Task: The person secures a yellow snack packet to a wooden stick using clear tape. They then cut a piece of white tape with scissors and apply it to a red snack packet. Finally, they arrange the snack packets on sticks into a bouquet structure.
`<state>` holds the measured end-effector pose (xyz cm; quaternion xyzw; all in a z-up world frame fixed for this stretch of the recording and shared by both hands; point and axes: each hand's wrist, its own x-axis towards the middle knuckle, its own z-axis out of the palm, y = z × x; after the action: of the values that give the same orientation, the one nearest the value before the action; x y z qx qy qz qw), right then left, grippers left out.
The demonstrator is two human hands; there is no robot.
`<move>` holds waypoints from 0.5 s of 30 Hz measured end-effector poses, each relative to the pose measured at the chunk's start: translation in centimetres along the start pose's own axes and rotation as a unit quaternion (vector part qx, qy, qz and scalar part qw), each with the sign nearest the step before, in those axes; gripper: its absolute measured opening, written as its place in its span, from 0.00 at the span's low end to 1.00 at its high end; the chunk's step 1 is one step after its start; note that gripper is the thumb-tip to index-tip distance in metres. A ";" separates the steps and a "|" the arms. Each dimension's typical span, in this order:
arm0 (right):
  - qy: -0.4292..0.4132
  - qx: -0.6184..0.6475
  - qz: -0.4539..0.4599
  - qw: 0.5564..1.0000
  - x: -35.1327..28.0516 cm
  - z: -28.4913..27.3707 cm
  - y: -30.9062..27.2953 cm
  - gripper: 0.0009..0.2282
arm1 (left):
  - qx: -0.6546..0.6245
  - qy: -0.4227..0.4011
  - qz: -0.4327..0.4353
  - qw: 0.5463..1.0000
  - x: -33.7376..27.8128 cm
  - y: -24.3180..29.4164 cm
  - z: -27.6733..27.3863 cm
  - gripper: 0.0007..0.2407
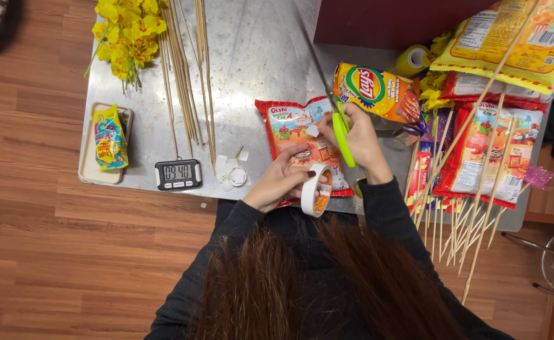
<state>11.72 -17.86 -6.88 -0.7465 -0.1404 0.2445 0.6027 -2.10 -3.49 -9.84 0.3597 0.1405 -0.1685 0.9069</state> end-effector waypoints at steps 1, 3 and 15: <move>0.000 0.000 0.001 1.000 0.0 0.2 -0.3 0.13 | 0.000 0.000 0.000 1.000 0.1 0.3 0.0 0.30; -0.044 0.000 -0.002 0.999 0.1 0.5 -0.8 0.12 | 0.021 -0.023 0.013 0.999 0.3 0.8 0.2 0.30; 0.041 0.051 0.034 0.997 -1.5 1.2 1.5 0.10 | 0.158 -0.089 0.028 0.983 2.0 2.6 -0.2 0.37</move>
<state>9.75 -17.98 -8.24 -0.7284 -0.0779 0.2412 0.6366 0.73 -2.02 -9.13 0.4855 0.0207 -0.1942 0.8521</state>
